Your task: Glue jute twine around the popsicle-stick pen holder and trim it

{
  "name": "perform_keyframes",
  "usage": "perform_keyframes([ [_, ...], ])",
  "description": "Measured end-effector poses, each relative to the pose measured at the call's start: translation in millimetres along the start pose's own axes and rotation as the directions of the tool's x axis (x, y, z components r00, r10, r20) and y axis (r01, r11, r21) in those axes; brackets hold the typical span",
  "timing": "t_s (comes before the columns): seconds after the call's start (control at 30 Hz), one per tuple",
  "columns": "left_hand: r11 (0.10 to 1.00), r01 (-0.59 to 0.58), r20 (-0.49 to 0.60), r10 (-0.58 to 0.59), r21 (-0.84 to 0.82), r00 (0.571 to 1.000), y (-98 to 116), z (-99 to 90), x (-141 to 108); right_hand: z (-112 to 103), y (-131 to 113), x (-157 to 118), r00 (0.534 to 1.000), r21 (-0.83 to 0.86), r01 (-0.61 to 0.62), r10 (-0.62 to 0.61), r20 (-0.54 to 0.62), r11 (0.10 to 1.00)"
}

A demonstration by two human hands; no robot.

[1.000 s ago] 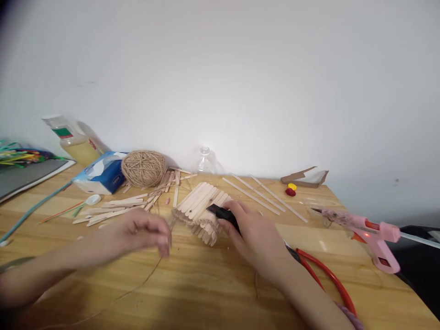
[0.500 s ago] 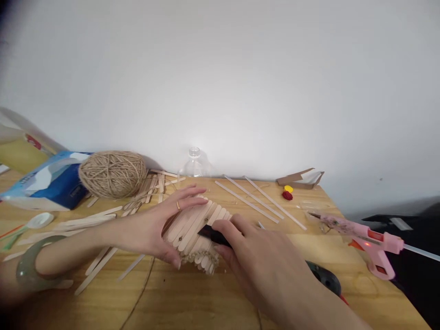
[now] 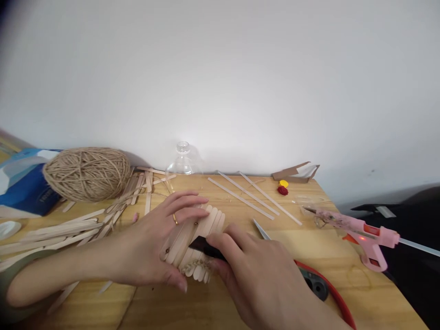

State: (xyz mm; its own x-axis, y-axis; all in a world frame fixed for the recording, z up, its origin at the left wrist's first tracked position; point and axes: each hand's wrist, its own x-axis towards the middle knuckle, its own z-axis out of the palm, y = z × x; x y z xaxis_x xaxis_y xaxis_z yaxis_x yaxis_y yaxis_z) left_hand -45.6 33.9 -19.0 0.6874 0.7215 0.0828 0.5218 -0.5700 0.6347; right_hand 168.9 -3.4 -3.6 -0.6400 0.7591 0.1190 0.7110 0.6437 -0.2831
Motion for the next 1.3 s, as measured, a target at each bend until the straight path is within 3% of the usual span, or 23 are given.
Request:
perform_keyframes([
  [0.13,0.999,0.024,-0.025,-0.025,-0.038,0.999,3,2.0,0,4,4,-2,0.999,-0.034,0.002,-0.003,-0.052,0.999],
  [0.5,0.999,0.036,-0.136,-0.033,0.024,0.99,6,11.9,-4,3,3,-8,0.999,0.025,0.002,-0.003,0.046,1.0],
  [0.9,1.0,-0.003,-0.177,0.005,0.009,0.984,5,13.6,-2,-1,2,-4,0.997,0.048,0.043,-0.046,0.059,0.998],
  [1.07,1.0,-0.03,-0.182,0.029,-0.006,0.983,5,13.7,-2,-6,3,-3,0.995,0.11,-0.003,-0.008,0.101,0.994],
  [1.2,0.999,-0.027,-0.166,0.022,-0.026,0.986,5,14.1,-4,-4,10,-4,0.998,0.19,-0.065,0.067,-0.002,0.98],
  [1.3,1.0,-0.005,-0.151,0.0,-0.031,0.988,5,14.4,-5,-1,14,-4,0.997,0.151,-0.06,0.067,-0.041,0.987],
])
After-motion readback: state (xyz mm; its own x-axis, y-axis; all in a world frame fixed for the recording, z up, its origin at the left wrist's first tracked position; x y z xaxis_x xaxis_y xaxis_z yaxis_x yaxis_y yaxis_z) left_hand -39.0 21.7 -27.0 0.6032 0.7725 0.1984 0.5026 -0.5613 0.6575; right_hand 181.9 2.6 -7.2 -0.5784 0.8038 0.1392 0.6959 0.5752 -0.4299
